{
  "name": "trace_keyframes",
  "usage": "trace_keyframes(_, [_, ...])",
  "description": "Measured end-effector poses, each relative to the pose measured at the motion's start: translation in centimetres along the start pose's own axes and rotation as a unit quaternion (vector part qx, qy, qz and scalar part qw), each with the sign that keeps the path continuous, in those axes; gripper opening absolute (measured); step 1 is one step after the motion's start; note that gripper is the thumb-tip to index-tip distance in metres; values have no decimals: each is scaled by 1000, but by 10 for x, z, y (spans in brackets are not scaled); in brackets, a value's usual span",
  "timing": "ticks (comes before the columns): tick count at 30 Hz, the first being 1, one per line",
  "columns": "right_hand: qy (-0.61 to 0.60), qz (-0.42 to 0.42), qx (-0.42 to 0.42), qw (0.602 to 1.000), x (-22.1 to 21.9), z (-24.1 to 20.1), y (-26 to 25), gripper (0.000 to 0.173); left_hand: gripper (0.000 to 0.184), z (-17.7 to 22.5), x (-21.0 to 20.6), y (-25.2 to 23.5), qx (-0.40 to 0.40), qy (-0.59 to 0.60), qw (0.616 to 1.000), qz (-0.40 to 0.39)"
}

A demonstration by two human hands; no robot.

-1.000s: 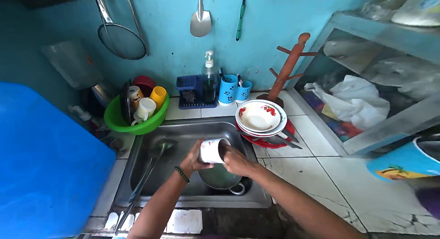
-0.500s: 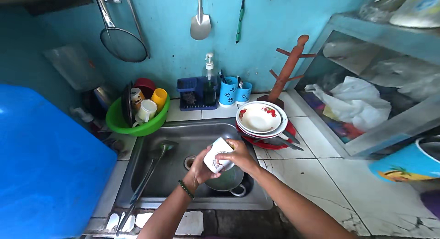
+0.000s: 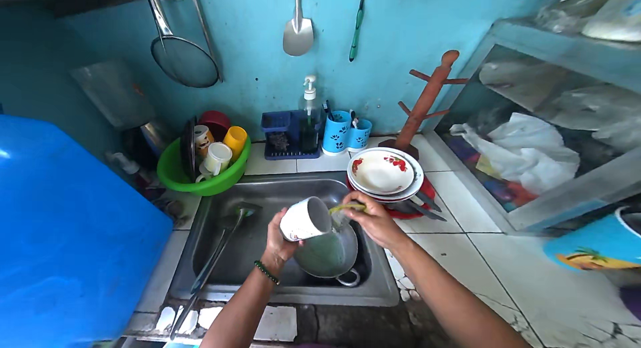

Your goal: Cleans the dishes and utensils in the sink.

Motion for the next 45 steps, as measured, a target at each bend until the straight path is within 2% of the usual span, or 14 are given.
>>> trace_keyframes(2, [-18,43,-42,998,3,14,1,17,54,0,-1,0,-17,20,999,-23])
trace_keyframes(5, [-14,5,-64,998,-28,27,10,31,52,-3,-8,0,-44,48,997,-47])
trace_keyframes(7, [-17,11,-39,999,-41,31,16,37,51,-3,-10,0,-66,73,994,-54])
trace_keyframes(10, [9,71,28,997,-43,23,26,40,53,-2,-6,2,-82,98,992,3])
trace_keyframes(15, [280,16,183,942,-69,-2,43,69,56,-11,-3,3,-57,133,989,23])
trace_keyframes(18, [181,-32,140,973,-68,2,38,85,60,-19,0,2,-42,144,988,21])
trace_keyframes(21, [-2,-64,49,997,-58,8,25,75,63,-23,5,0,-26,149,988,10])
trace_keyframes(24, [19,-42,29,999,-49,10,20,55,59,-22,0,5,-27,138,990,11])
trace_keyframes(30, [44,90,9,995,-30,17,17,24,55,-23,-6,7,-41,125,991,6])
trace_keyframes(36, [39,113,14,993,-42,18,33,33,57,-23,-7,4,-42,138,989,10])
trace_keyframes(39, [22,205,-49,977,-35,28,30,35,53,-27,-8,5,-36,122,992,21])
trace_keyframes(41, [13,204,-95,974,-31,33,24,40,53,-28,-10,8,-32,110,993,24])
trace_keyframes(43, [76,196,-35,977,-27,18,17,40,59,-33,-10,10,-8,87,995,45])
trace_keyframes(45, [242,157,167,943,-36,-15,12,43,61,-40,-14,13,24,95,995,23])
Point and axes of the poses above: each hand's wrist, its own y-axis away from the middle knuckle, its own x-axis out of the back of the hand, z = x × y, the point moved 10 cm from there along -y, towards the middle knuckle, and after that the axes turned 6 degrees about x, right-handed, at the moved point
